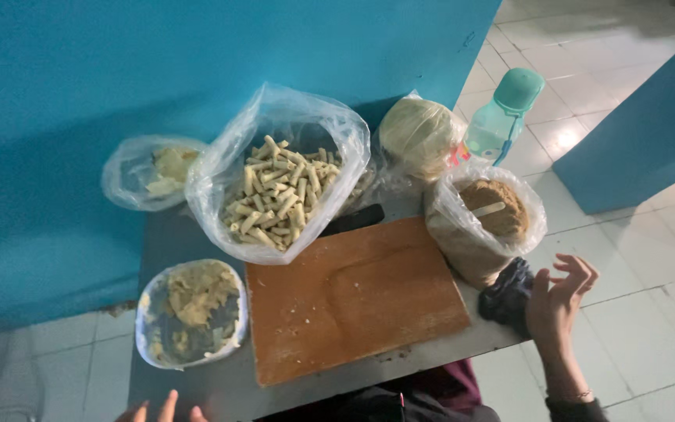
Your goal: The person fills triangular pastry wrappers with paste filling by hand, folds them, and places the finished rolls into a plastic bag. They then spread filling over a large dough sheet, cut it into triangles with a knife, and fold the triangles by hand.
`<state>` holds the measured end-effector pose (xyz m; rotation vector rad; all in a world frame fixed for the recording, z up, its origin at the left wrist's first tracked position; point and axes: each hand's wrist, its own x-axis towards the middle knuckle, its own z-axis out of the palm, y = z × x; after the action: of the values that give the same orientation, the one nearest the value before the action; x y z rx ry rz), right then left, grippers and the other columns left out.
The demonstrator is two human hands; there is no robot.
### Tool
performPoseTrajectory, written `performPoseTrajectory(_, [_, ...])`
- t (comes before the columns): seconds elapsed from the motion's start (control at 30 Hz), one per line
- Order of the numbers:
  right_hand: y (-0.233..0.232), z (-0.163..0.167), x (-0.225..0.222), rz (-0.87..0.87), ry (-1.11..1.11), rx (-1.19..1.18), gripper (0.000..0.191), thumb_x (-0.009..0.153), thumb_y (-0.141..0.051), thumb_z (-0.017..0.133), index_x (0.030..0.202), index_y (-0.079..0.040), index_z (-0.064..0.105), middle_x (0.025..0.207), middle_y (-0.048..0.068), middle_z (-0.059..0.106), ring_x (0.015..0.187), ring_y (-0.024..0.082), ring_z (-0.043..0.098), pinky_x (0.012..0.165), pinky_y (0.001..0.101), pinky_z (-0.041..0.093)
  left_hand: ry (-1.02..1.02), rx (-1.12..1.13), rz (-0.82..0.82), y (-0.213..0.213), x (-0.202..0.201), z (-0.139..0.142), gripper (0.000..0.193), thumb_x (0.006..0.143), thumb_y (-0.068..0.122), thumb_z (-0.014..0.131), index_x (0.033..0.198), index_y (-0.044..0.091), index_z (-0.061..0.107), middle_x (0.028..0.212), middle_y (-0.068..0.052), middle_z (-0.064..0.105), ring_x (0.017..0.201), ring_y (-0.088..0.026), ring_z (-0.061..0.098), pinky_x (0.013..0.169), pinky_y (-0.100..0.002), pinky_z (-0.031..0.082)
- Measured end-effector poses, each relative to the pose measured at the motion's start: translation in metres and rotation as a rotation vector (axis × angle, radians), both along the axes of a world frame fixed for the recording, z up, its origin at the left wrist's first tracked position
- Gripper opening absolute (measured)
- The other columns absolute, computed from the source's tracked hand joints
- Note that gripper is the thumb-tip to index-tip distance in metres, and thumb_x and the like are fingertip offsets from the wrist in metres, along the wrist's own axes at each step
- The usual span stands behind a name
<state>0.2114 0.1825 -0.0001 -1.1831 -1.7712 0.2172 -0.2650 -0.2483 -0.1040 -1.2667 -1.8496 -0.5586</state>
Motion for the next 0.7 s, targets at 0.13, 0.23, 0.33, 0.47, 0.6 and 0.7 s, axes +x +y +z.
performPoseTrajectory(0.13, [0.002,-0.002,0.006,0.012,0.036,-0.001,0.042,0.100,0.003,0.051,0.140,-0.002,0.038,0.139,0.021,0.037,0.117,0.029,0.052,0.089,0.0403,0.052,-0.058,-0.055,-0.043,-0.008,0.001,0.015,0.038,0.076,0.032,0.070,0.105,0.007,0.071,0.114,-0.020,0.048,0.096,-0.043,0.052,0.089,-0.060,0.050])
performPoseTrajectory(0.23, [0.007,-0.007,0.009,-0.020,0.022,-0.022,0.041,0.100,0.004,0.050,0.139,-0.002,0.039,0.136,0.021,0.039,0.116,0.030,0.052,0.089,0.0433,0.049,-0.152,-0.169,-0.016,-0.011,0.011,0.028,0.041,0.073,0.032,0.070,0.108,0.011,0.071,0.121,-0.016,0.045,0.105,-0.042,0.051,0.095,-0.056,0.048])
performPoseTrajectory(0.33, [0.013,-0.013,0.014,-0.029,-0.019,0.022,0.041,0.100,0.006,0.049,0.139,-0.002,0.039,0.136,0.021,0.040,0.117,0.031,0.051,0.093,0.0454,0.046,-0.163,-0.115,0.014,-0.006,0.021,0.032,0.041,0.076,0.029,0.071,0.113,0.011,0.072,0.126,-0.015,0.043,0.109,-0.041,0.049,0.099,-0.054,0.045])
performPoseTrajectory(0.47, [0.014,-0.017,0.015,-0.019,0.004,0.019,0.043,0.098,0.008,0.049,0.139,-0.002,0.040,0.133,0.021,0.040,0.116,0.031,0.049,0.098,0.0468,0.044,-0.129,-0.008,-0.019,-0.006,0.016,0.024,0.038,0.080,0.032,0.071,0.112,0.011,0.071,0.124,-0.017,0.044,0.111,-0.043,0.048,0.098,-0.055,0.044])
performPoseTrajectory(0.6, [0.002,0.005,0.006,0.016,0.002,0.142,0.039,0.097,0.007,0.052,0.133,-0.003,0.040,0.131,0.019,0.042,0.122,0.031,0.044,0.106,0.0452,0.043,0.008,0.067,-0.065,-0.020,0.005,0.008,0.033,0.076,0.035,0.075,0.098,0.012,0.069,0.112,-0.016,0.045,0.102,-0.040,0.048,0.089,-0.056,0.046])
performPoseTrajectory(0.7, [-0.025,0.044,-0.012,-0.011,-0.047,0.180,0.037,0.099,-0.001,0.058,0.132,-0.004,0.043,0.132,0.020,0.045,0.129,0.032,0.041,0.097,0.0422,0.038,0.139,0.096,-0.108,-0.016,0.010,-0.001,0.025,0.065,0.039,0.076,0.084,0.025,0.069,0.099,-0.011,0.044,0.089,-0.036,0.046,0.080,-0.060,0.045])
